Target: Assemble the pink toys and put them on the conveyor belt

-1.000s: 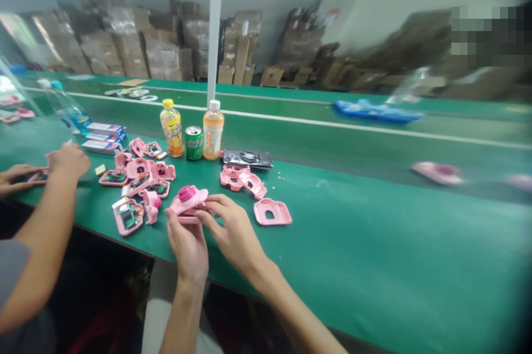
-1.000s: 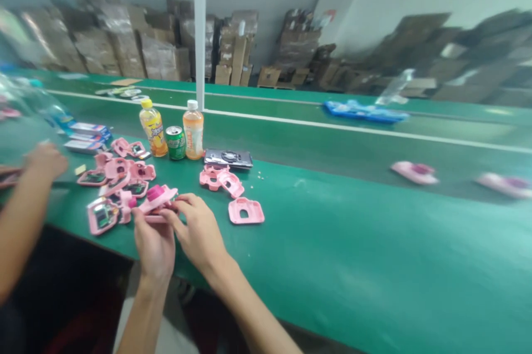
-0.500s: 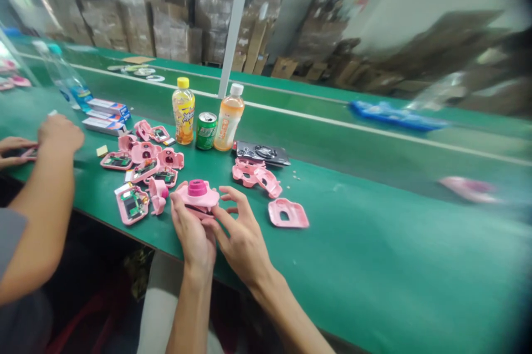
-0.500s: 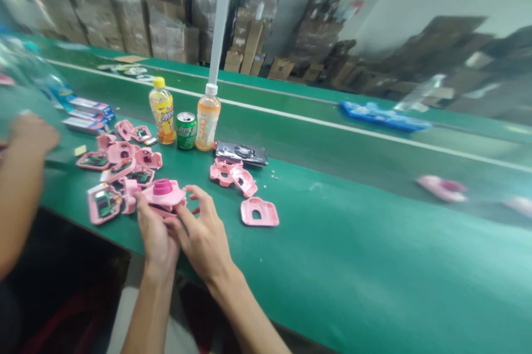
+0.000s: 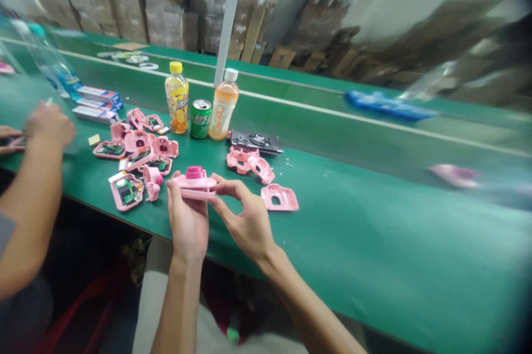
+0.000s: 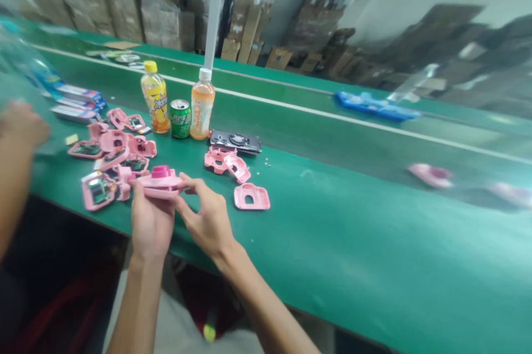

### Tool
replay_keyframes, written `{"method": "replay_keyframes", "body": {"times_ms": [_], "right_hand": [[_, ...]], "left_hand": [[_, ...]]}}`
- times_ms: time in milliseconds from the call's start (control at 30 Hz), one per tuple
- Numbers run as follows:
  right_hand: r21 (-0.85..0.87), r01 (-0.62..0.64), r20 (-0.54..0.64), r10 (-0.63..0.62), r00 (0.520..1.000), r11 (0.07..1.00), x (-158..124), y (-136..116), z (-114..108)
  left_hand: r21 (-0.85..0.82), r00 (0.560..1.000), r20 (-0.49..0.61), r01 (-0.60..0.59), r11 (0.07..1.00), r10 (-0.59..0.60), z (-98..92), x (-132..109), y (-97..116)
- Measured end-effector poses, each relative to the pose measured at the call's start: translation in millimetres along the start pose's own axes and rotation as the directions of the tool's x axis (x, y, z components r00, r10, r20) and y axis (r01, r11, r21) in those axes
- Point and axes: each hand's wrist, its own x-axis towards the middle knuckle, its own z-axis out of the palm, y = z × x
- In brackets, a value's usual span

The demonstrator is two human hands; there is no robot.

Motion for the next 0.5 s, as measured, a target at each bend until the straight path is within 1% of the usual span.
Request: {"method": "replay_keyframes", "body": {"times_ms": [100, 167, 267, 333, 400, 433, 467, 500], "right_hand": [[0.073, -0.032, -0.018, 0.033, 0.999, 0.997, 2.6, -5.3, -2.1], [0.099, -0.047, 0.012, 0.047, 0.999, 0.994, 4.8, -7.8, -4.3], [0.202, -0.157, 0.073, 0.145, 0.987, 0.967, 7.9, -10.5, -8.7], [0.242, -0.231, 0.108, 0.210, 0.972, 0.943, 7.3, -13.9, -13.2], [0.210, -0.250, 0.137, 0.225, 0.965, 0.945, 2.7, -19.5, -21.5], [0.184, -0.242, 0.154, 0.215, 0.964, 0.953, -0.9, -22.1, -28.3], [0.153, -0.220, 0.170, 0.193, 0.966, 0.964, -4.6, -23.7, -37.4], [0.114, -0.186, 0.177, 0.164, 0.970, 0.976, -7.8, -23.0, -49.2]], "left_hand": [[-0.018, 1.000, 0.009, -0.001, 1.000, 0.001, 3.6, -4.9, 2.1], [-0.022, 1.000, 0.023, 0.000, 1.000, 0.001, 3.5, -7.5, 0.4], [0.013, 0.998, 0.068, 0.006, 1.000, -0.007, -0.2, -9.6, -7.7], [0.072, 0.994, 0.112, 0.001, 0.997, -0.010, -5.6, -11.0, -14.0], [0.208, 0.986, 0.169, -0.025, 0.978, -0.011, -14.8, -13.6, -16.4], [0.329, 0.978, 0.208, -0.054, 0.943, -0.017, -21.5, -15.4, -14.8], [0.469, 0.966, 0.256, -0.102, 0.877, -0.025, -30.0, -17.1, -10.8], [0.624, 0.950, 0.312, -0.179, 0.760, -0.033, -40.5, -18.4, -4.4]]}}
